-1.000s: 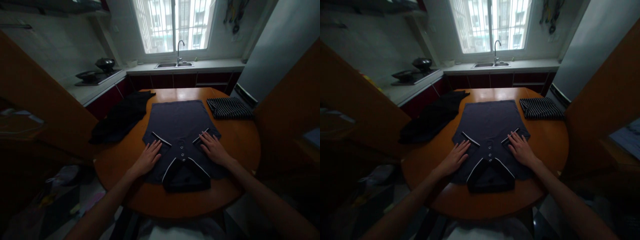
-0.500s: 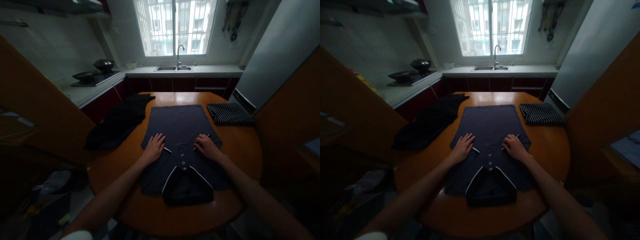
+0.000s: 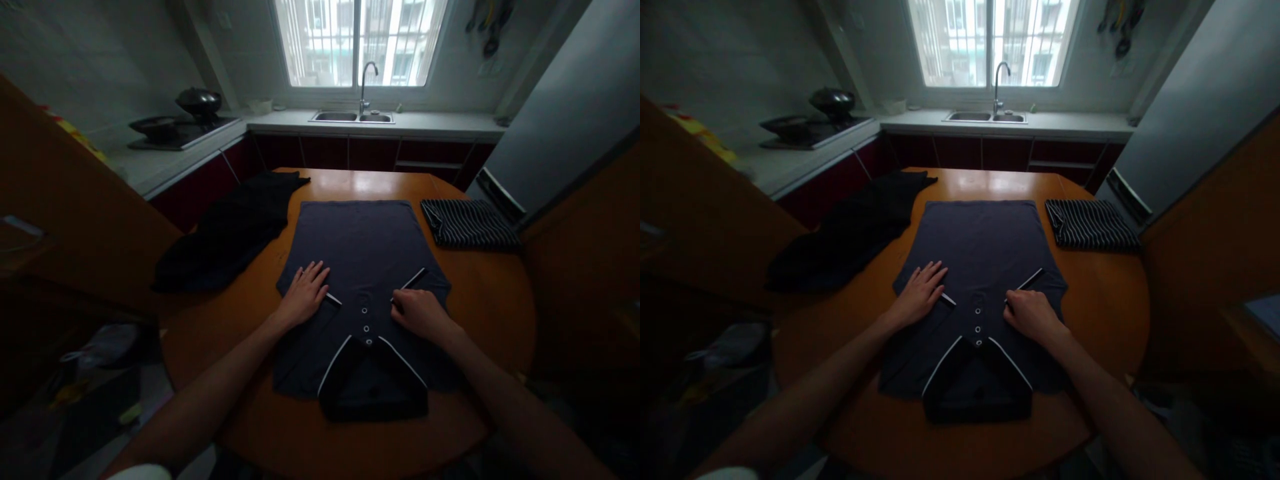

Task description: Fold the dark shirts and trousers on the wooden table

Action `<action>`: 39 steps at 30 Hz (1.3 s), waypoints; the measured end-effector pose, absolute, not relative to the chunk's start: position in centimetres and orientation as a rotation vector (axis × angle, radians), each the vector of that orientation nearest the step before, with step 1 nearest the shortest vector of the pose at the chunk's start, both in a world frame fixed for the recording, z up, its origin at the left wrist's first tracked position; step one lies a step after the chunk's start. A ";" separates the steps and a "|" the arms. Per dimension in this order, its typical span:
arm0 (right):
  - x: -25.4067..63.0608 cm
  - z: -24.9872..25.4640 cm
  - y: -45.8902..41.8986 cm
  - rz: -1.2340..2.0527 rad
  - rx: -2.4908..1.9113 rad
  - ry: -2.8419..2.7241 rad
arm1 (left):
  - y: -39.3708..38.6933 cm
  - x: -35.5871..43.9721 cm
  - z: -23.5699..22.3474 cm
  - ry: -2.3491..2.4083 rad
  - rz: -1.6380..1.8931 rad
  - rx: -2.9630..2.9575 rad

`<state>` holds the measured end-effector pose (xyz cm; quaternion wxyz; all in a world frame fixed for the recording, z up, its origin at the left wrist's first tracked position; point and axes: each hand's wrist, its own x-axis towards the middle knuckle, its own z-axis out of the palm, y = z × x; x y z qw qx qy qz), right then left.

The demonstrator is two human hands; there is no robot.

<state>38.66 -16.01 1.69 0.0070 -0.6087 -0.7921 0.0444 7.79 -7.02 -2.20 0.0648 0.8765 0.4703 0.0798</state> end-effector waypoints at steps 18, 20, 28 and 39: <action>41.2 -3.6 -13.7 0.048 -2.075 -2.042 | -8.2 8.5 -2.2 1.647 0.269 2.594; 41.5 -3.8 -13.5 -0.003 -2.098 -1.960 | -8.1 8.3 -2.4 1.689 0.306 2.601; 42.4 -4.5 -13.2 0.014 -2.260 -1.943 | -7.8 8.1 -2.7 1.751 0.199 2.576; 41.7 -3.3 -13.7 -0.104 -2.292 -1.841 | -9.0 8.4 -1.7 1.667 0.297 2.660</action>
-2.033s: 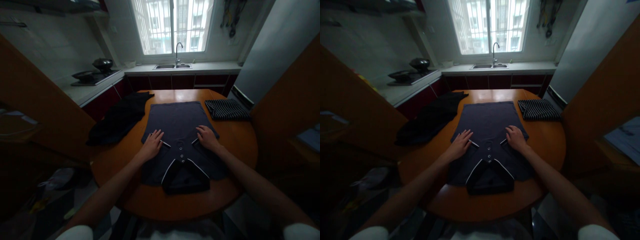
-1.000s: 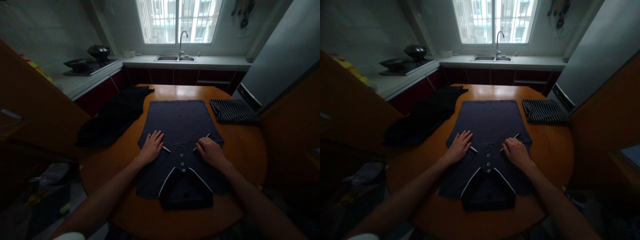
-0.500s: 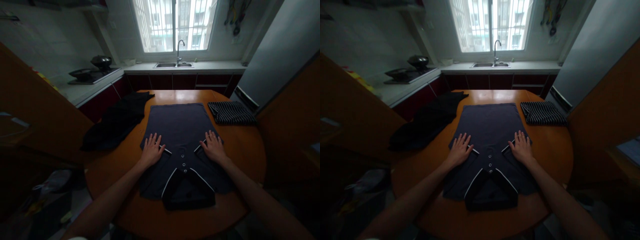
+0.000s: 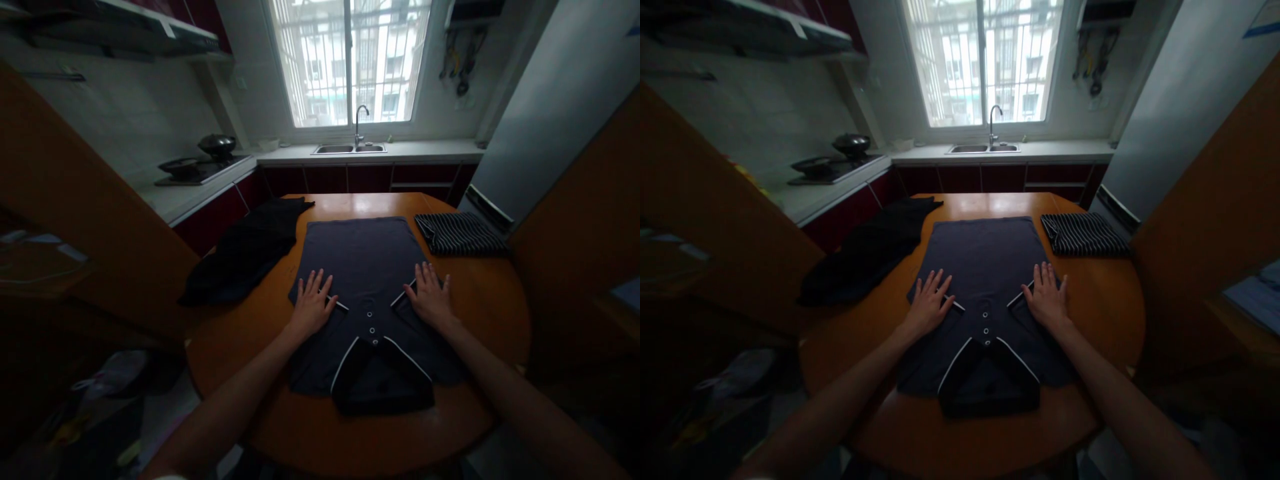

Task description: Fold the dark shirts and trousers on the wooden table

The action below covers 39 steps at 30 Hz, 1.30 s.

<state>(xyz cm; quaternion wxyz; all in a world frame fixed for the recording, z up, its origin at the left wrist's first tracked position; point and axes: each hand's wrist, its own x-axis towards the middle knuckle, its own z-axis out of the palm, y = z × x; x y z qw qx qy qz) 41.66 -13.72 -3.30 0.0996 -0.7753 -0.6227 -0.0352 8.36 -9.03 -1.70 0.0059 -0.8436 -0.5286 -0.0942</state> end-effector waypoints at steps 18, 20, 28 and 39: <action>43.1 -2.7 -25.9 0.261 -1.539 -2.297 | -17.6 5.2 -1.0 -1.263 -0.289 -3.086; 43.2 -2.1 -27.2 0.334 -1.509 -2.332 | -18.9 4.4 -1.1 -1.201 -0.235 -3.084; 43.0 -1.6 -30.2 0.480 -1.235 -2.488 | -23.6 3.0 0.2 -0.815 -0.199 -3.227; 42.4 -3.0 -30.4 0.293 -1.089 -2.354 | -24.2 5.5 -0.8 -0.815 -0.305 -3.239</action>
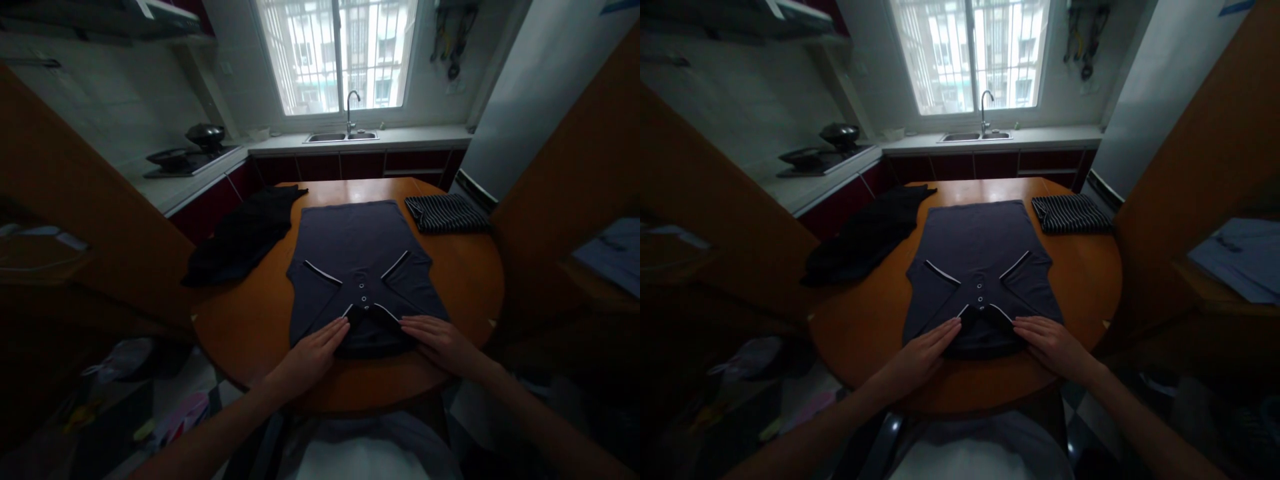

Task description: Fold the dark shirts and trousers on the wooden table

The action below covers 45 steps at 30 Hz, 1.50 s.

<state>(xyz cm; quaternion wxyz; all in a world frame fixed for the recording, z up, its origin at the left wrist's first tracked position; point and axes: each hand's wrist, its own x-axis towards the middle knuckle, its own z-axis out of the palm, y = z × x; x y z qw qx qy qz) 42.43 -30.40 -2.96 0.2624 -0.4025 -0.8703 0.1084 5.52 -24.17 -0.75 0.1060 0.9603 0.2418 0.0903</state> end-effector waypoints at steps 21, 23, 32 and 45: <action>38.5 0.3 -30.4 0.656 -1.482 -1.890 | -22.8 4.2 1.8 1.041 0.500 2.199; 38.1 0.3 -29.2 0.660 -1.525 -1.828 | -21.8 4.8 1.6 1.087 0.528 2.149; 37.8 -1.2 -26.5 0.617 -1.665 -1.766 | -18.1 5.4 0.7 1.095 0.454 2.152; 37.5 -2.1 -30.1 0.294 -1.803 -1.835 | -23.1 0.8 1.4 1.304 0.613 2.217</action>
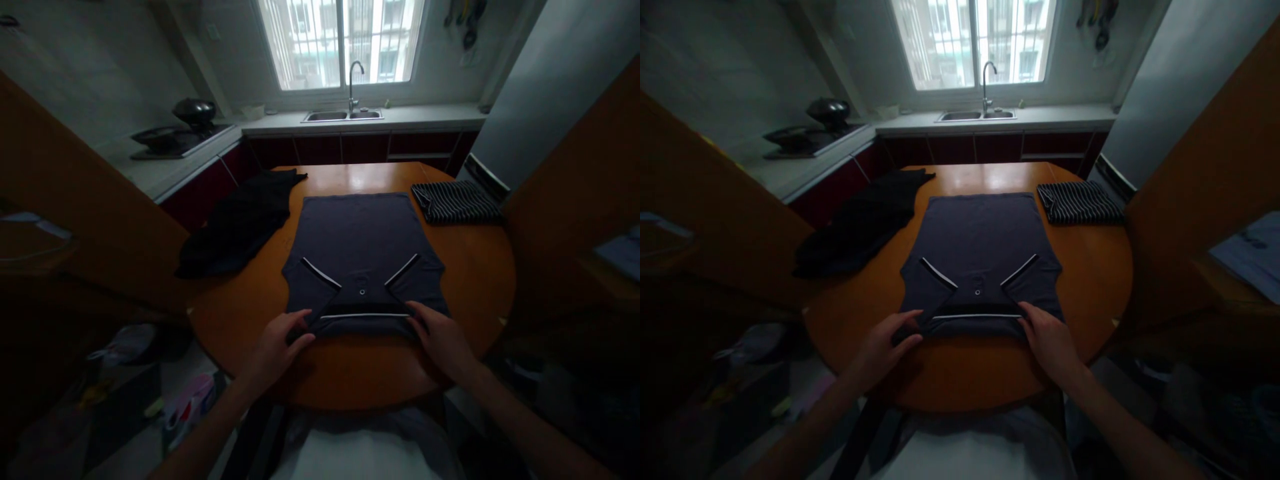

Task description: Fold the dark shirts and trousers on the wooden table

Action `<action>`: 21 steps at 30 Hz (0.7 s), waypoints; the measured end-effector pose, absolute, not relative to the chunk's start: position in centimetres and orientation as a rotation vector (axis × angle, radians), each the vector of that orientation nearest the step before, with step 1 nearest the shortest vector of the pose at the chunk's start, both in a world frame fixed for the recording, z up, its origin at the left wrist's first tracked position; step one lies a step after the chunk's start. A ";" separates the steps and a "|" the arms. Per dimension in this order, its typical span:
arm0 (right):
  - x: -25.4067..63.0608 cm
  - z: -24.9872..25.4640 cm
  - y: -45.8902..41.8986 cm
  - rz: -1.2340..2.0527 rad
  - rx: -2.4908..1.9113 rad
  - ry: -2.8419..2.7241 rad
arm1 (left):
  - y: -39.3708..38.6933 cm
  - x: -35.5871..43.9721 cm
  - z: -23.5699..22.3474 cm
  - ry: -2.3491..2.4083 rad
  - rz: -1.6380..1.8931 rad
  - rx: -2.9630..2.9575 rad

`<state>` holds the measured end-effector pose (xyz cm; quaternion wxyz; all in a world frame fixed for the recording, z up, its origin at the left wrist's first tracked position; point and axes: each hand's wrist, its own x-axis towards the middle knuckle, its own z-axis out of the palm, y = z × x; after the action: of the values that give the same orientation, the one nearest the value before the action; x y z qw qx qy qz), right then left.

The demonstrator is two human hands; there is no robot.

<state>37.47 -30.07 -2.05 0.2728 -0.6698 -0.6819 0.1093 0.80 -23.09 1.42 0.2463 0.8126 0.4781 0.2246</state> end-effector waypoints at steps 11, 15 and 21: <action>38.7 -3.4 -32.0 -0.067 -1.817 -1.941 | -24.4 -0.2 -1.0 1.302 0.602 2.383; 39.0 -3.7 -33.4 -0.068 -1.890 -1.841 | -24.4 -0.4 -1.1 1.341 0.548 2.447; 41.5 -2.9 -35.0 0.004 -2.001 -1.505 | -24.6 0.9 -0.1 1.338 0.689 2.541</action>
<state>41.46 -35.03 -2.95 0.3137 -0.7589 -0.5707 0.0014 0.88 -24.63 -0.12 0.0938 0.8566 0.4511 0.2322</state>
